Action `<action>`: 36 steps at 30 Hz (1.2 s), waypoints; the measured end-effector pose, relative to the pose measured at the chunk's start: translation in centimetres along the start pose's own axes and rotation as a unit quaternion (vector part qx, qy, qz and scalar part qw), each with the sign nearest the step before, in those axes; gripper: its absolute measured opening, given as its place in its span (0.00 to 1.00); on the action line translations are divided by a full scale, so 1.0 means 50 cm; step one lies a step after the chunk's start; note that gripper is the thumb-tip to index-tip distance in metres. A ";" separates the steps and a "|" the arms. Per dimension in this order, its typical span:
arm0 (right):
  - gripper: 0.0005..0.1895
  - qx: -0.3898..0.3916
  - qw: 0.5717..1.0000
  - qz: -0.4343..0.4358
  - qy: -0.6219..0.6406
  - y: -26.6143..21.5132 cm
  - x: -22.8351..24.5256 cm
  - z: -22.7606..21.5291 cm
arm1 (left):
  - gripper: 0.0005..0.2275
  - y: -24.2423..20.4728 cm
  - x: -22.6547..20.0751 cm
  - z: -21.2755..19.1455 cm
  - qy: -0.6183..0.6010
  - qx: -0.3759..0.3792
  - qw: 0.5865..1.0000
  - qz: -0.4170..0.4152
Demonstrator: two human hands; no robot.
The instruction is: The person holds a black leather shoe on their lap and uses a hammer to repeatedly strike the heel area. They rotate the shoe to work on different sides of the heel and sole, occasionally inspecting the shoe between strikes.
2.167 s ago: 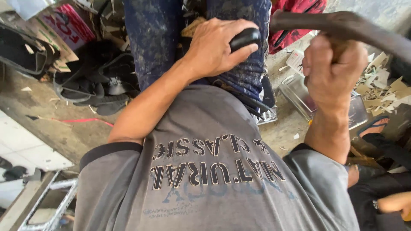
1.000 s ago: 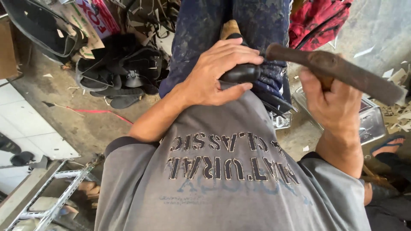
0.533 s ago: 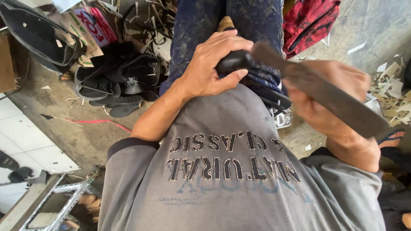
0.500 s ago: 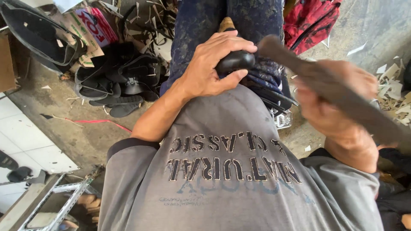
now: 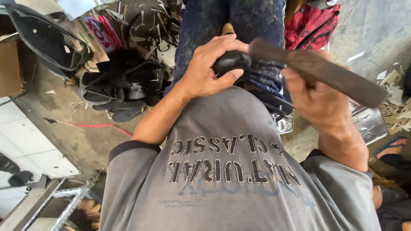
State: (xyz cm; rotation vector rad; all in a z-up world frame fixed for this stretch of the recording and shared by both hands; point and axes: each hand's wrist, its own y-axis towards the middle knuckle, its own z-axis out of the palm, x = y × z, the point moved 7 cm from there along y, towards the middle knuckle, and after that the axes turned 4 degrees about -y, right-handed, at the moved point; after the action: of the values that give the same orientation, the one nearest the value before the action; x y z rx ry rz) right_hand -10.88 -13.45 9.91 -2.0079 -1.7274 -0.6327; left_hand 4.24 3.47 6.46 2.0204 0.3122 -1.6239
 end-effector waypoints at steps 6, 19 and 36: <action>0.16 0.043 0.999 0.004 0.012 0.016 0.018 -0.016 | 0.13 0.001 -0.010 0.005 0.003 0.028 1.000 0.012; 0.27 -0.070 0.855 -0.182 -0.481 0.054 0.150 -0.086 | 0.11 0.028 -0.014 0.020 0.001 0.016 1.000 0.003; 0.21 0.164 0.941 0.087 -0.282 0.035 0.032 -0.079 | 0.14 0.038 0.000 0.027 0.015 0.024 1.000 0.014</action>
State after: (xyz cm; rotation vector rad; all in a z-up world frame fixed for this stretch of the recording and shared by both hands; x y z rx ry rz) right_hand -9.21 -14.73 14.01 -2.1815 -1.7654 0.3112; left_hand 4.04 1.15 6.74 2.0769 0.2573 -1.6013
